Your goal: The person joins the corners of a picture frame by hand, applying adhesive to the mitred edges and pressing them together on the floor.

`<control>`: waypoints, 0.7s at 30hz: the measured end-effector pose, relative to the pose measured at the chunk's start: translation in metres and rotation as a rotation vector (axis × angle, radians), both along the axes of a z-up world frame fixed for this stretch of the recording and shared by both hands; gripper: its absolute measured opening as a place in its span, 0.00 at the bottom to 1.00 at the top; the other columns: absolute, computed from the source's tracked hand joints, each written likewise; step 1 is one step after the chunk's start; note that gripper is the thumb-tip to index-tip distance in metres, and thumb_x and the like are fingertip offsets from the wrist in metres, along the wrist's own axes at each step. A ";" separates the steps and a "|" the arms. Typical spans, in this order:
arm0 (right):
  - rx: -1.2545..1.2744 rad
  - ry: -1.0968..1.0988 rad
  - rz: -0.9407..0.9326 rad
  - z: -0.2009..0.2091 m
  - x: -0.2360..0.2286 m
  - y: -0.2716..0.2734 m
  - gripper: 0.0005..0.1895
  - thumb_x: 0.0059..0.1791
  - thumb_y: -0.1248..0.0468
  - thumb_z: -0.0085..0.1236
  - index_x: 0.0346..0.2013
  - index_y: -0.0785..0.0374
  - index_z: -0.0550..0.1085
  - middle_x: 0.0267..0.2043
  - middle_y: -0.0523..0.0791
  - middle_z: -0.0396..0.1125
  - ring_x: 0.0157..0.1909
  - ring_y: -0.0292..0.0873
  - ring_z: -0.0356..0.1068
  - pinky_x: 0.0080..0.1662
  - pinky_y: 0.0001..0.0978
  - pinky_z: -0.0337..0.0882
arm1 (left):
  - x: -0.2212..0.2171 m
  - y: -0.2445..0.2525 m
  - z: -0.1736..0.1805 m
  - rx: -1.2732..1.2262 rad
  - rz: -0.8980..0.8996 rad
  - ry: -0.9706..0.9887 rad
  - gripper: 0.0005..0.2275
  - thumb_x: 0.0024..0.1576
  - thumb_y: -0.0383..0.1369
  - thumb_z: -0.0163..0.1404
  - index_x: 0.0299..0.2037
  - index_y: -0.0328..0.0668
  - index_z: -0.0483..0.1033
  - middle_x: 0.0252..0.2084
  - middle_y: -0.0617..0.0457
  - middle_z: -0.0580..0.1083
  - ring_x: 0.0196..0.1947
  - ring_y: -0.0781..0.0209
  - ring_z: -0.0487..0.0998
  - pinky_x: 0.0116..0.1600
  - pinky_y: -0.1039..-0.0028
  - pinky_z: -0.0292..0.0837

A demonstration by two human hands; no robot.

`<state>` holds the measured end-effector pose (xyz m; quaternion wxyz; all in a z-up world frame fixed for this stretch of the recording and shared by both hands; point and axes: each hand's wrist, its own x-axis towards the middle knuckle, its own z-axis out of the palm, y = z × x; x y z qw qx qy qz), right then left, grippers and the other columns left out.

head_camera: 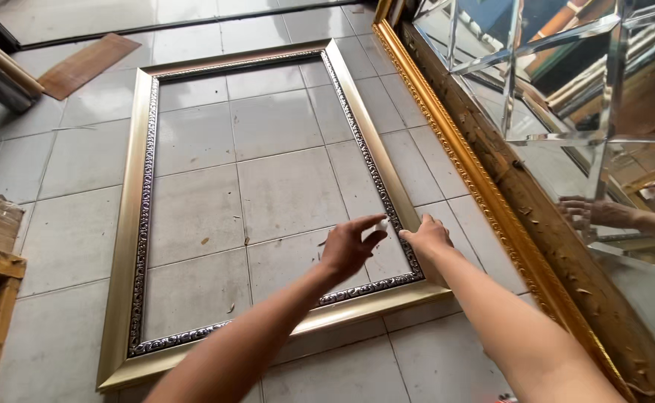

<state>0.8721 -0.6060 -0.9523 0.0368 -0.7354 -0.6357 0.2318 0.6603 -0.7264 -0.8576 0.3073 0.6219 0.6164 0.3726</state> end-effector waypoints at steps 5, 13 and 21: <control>-0.056 -0.025 0.026 0.003 -0.018 -0.005 0.50 0.43 0.39 0.65 0.72 0.60 0.59 0.66 0.57 0.63 0.69 0.65 0.61 0.64 0.62 0.64 | -0.044 0.003 -0.008 -0.041 0.078 0.039 0.16 0.57 0.43 0.56 0.56 0.67 0.79 0.50 0.58 0.81 0.53 0.47 0.80 0.58 0.53 0.74; 0.037 -0.088 -0.026 -0.023 -0.023 0.022 0.50 0.33 0.43 0.76 0.62 0.63 0.66 0.57 0.57 0.71 0.62 0.63 0.70 0.56 0.59 0.72 | -0.076 -0.017 -0.012 -0.197 0.243 -0.045 0.17 0.55 0.44 0.57 0.55 0.68 0.79 0.51 0.60 0.81 0.47 0.54 0.83 0.59 0.61 0.76; -0.083 0.037 -0.052 0.022 -0.020 0.013 0.59 0.26 0.47 0.85 0.63 0.70 0.67 0.63 0.60 0.69 0.67 0.62 0.66 0.64 0.54 0.66 | -0.095 -0.004 0.015 -0.123 0.375 -0.118 0.17 0.57 0.44 0.56 0.57 0.66 0.79 0.55 0.55 0.80 0.60 0.42 0.75 0.63 0.53 0.70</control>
